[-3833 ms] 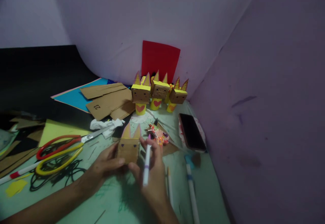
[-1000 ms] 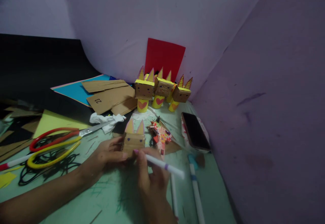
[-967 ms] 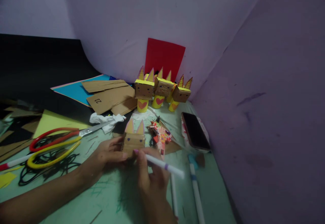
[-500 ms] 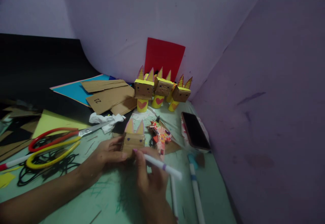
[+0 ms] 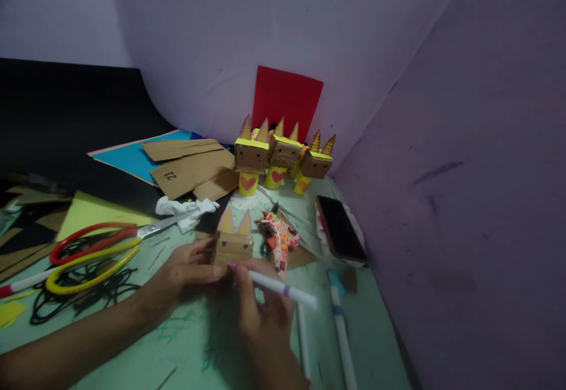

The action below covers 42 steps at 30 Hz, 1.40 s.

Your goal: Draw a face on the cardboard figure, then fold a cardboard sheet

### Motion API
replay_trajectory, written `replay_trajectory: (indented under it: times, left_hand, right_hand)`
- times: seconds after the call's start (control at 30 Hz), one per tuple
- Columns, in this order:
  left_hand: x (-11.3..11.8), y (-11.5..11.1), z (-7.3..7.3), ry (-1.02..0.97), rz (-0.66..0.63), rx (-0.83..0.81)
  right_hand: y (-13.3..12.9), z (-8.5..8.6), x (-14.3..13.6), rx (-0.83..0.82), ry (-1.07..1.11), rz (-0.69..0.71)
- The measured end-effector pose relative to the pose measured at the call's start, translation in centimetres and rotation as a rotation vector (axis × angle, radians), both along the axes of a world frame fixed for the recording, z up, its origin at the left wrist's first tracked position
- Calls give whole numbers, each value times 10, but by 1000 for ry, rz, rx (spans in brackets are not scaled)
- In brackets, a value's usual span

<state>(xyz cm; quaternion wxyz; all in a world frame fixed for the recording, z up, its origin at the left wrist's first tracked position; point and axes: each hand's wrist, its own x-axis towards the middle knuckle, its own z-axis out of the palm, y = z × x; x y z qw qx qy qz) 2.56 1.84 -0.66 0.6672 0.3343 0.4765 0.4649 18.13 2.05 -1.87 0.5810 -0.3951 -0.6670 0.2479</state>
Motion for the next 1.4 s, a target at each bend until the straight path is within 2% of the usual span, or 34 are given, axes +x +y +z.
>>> replay_trajectory:
  times: [0.2,0.53,0.77,1.17,1.3,1.4]
  left_hand:
    - [0,1,0,6,2,9]
    - [0,3,-4,22,3,17]
    - [0,1,-2,40,-9,21]
    - [0,1,-4,3,2,16]
    - [1,2,-6,-17,16,14]
    - [1,2,-8,-32,27,24]
  right_hand:
    - [2,-3,4,-36,-67,-19]
    - [3,-6,2,-122,4,-66]
    - [4,-8,0,-84,39,-34]
    - [1,-3,-1,-170,104,1]
    - [0,5,0,-177,251,-129]
    - [2,11,6,-84,306,-233]
